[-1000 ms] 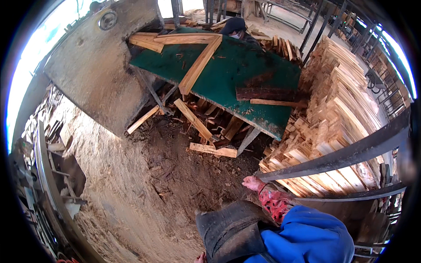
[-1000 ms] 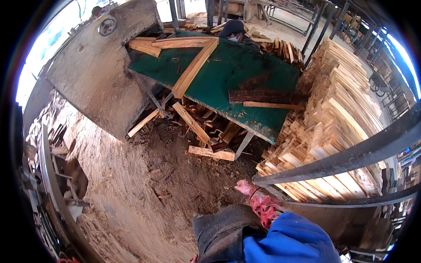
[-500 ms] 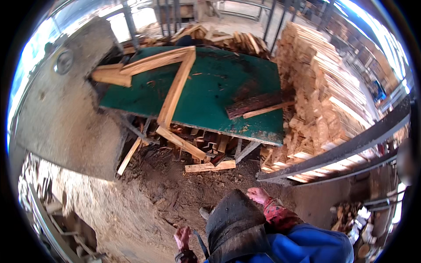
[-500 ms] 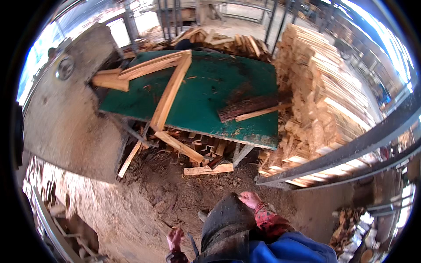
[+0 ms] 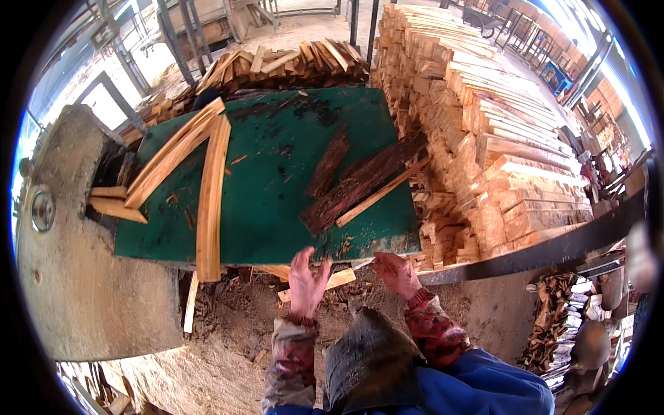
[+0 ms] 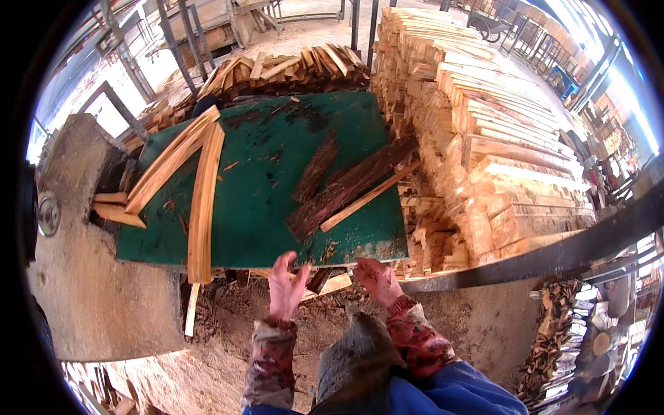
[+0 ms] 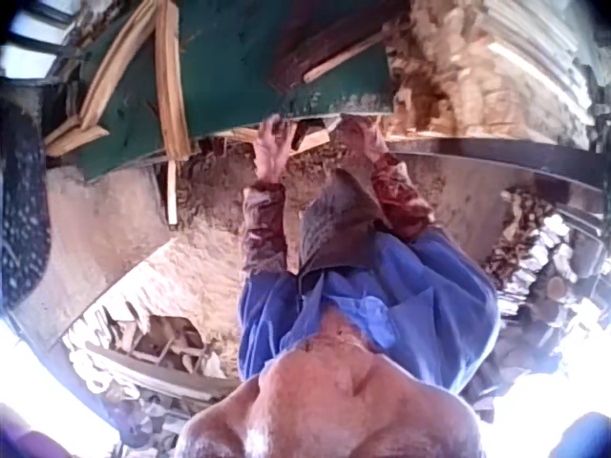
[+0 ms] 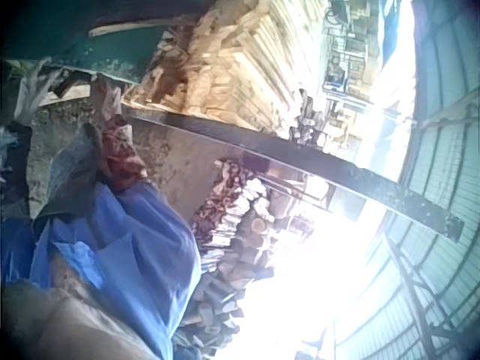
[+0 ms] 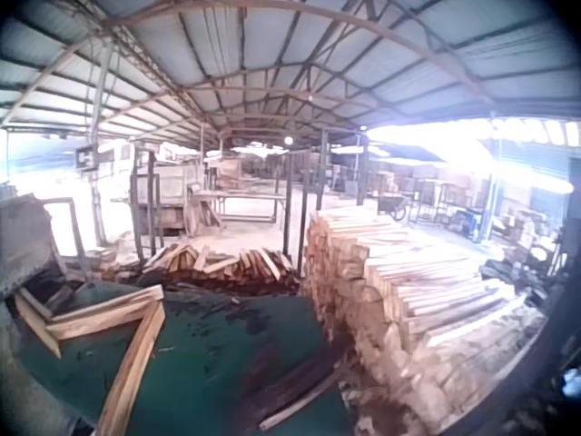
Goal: The person picks up cut wooden planks from a green workbench and stacks them in a pile. The person repeatedly lifts planks and places them in a growing stack.
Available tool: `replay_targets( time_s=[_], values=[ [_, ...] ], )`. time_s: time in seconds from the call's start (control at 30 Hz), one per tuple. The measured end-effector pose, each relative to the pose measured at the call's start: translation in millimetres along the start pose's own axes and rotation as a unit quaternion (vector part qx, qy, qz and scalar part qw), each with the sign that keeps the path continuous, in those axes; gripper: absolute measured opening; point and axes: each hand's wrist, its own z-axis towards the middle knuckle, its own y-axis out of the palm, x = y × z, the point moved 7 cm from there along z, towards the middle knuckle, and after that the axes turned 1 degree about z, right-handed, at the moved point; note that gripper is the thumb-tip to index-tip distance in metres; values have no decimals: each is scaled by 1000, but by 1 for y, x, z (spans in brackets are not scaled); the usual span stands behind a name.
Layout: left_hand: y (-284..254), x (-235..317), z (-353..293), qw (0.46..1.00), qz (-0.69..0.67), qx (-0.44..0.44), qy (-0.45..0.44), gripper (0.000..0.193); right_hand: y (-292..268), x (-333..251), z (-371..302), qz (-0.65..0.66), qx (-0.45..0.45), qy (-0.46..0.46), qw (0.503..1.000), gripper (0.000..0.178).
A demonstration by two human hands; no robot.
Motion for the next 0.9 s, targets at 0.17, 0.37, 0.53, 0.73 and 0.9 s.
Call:
replay_targets(
  time_s=[0.17, 0.37, 0.53, 0.73, 0.9],
  values=[
    [42, -1, 111, 987, 158, 18, -11, 43, -50, 21, 65, 21, 91, -11, 996, 35],
    [88, -27, 181, 974, 216, -6, -70, 71, -92, 29, 120, -194, 158, 56, 966, 52],
    [131, -15, 207, 961, 256, -45, -91, 96, -101, 15, 140, -269, 231, 43, 934, 66],
    [177, 27, 188, 973, 183, -137, -18, 93, -103, 20, 169, -211, 233, 35, 949, 66],
    [171, 37, 173, 969, 156, -186, -49, 91, -97, 19, 168, -245, 192, -8, 950, 64]
  ],
)
